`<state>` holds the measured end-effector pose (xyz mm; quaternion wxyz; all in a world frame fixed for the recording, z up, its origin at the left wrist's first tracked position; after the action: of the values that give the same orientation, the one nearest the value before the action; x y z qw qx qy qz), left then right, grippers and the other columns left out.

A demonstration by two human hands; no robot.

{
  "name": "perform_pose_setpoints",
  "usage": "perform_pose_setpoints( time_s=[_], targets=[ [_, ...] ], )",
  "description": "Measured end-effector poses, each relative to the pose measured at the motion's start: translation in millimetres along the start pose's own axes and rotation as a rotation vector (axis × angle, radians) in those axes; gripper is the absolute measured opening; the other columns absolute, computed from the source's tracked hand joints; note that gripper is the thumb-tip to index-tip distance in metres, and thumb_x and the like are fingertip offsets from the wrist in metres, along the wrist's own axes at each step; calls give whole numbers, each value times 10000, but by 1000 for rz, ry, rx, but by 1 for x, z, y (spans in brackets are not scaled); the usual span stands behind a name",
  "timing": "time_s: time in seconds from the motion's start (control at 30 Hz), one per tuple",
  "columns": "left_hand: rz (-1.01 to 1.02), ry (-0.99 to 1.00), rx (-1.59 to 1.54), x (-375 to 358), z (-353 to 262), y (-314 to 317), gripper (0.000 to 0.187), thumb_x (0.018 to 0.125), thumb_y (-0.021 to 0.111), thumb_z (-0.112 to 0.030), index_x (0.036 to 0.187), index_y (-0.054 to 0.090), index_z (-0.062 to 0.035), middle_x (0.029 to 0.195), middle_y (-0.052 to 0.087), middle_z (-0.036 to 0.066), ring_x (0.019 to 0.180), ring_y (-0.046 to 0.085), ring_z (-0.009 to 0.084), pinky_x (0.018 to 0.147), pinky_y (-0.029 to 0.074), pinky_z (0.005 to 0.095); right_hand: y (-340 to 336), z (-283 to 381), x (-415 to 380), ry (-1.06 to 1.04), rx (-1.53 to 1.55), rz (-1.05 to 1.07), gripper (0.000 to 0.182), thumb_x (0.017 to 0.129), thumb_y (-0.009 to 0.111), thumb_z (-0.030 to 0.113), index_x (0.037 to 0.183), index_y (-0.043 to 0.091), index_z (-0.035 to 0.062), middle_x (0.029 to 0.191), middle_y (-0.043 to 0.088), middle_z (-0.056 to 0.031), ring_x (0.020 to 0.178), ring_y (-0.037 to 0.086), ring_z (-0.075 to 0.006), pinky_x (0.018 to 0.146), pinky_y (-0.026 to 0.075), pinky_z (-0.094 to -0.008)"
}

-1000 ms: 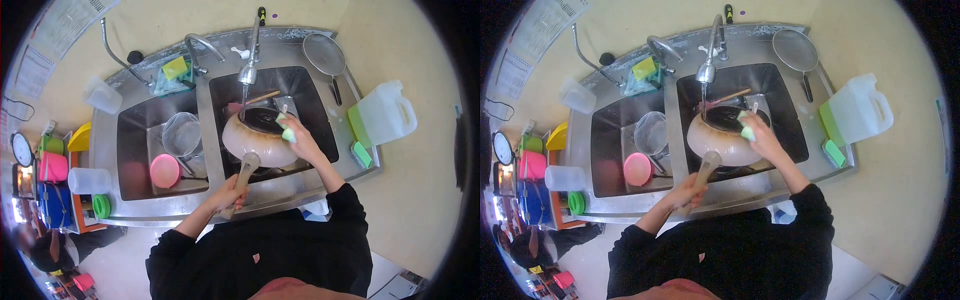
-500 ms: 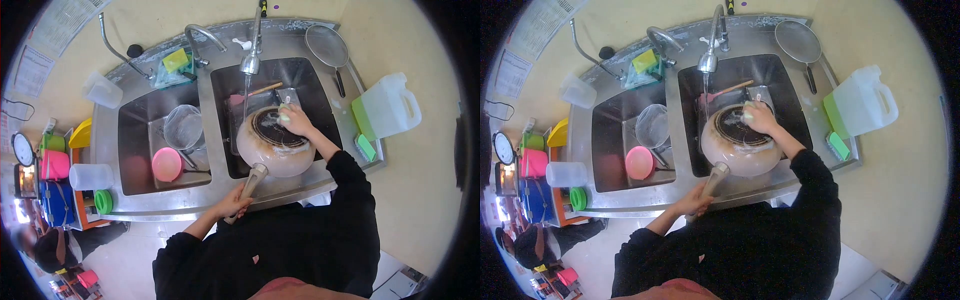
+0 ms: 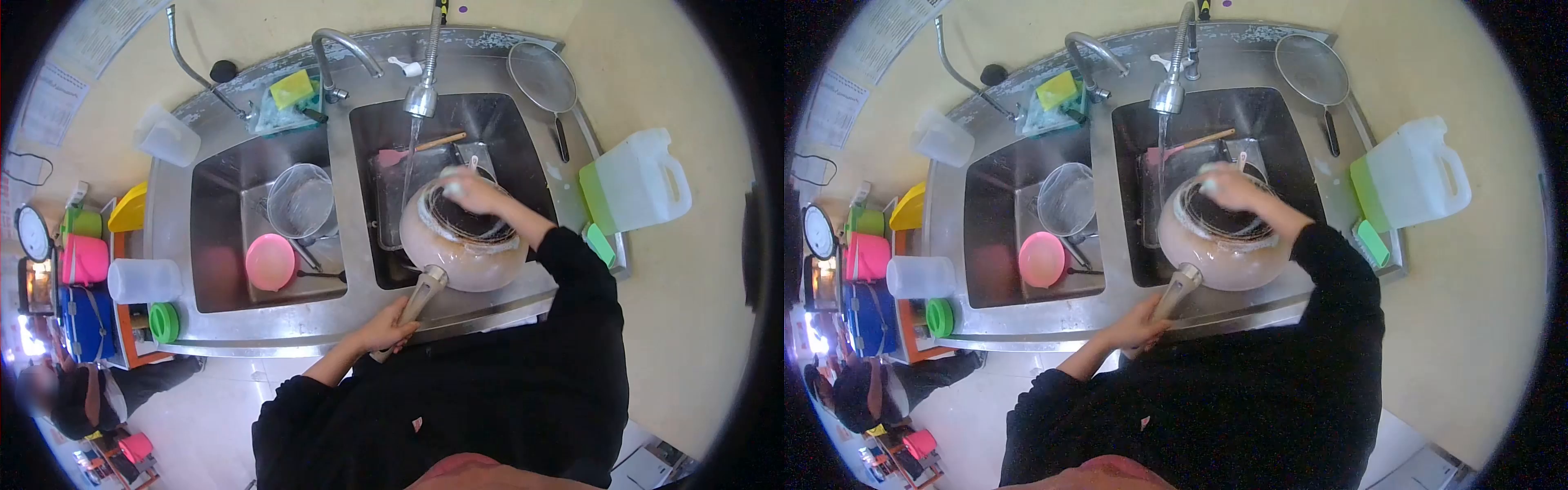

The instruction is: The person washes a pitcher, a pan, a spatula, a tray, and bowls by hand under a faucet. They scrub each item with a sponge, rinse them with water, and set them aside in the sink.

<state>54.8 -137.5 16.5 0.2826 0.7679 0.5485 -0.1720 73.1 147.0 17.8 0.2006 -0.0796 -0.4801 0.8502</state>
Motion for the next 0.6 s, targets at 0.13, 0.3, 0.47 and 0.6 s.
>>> perform_pose_setpoints(
  time_s=[0.13, 0.3, 0.47, 0.6],
  targets=[
    [-13, -10, 6, 4, 9, -4, 401, 848, 510, -97, 1177, 294, -21, 592, 454, 31, 429, 462, 110, 388, 404, 256, -6, 76, -13, -139, 62, -10, 332, 763, 573, 141, 1092, 562, 103, 1148, 513, -168, 1121, 438, -335, 974, 322, -403],
    [-10, 13, 4, 1, 7, -8, 428, 843, 509, -88, 1201, 286, -19, 585, 458, 34, 427, 464, 109, 391, 409, 253, -8, -77, -25, 178, -11, -42, 301, 774, 550, 110, 1068, 561, 45, 1098, 546, -180, 1047, 500, -331, 932, 370, -387],
    [-39, -26, 29, 3, 1, -11, 526, 849, 505, -99, 1296, 229, -81, 594, 442, 19, 443, 453, 103, 385, 388, 247, -2, 70, 11, -226, 140, -13, 275, 766, 557, 173, 1027, 592, 90, 1080, 546, -135, 1058, 475, -313, 914, 364, -408],
    [-23, -6, 11, 0, -4, -10, 533, 843, 512, -98, 1286, 224, -31, 579, 455, 29, 423, 457, 104, 385, 403, 250, 15, -54, 31, 128, 96, 88, 243, 794, 518, 185, 996, 619, 97, 999, 590, -168, 1003, 522, -336, 919, 389, -378]
  ],
)
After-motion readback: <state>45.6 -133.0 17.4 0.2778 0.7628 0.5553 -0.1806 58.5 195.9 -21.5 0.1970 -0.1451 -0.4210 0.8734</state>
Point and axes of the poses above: each hand's wrist, its own x-axis towards the middle knuckle, its own y-axis out of the palm, z = x × y, the point moved 10 cm from there along x, towards the middle knuckle
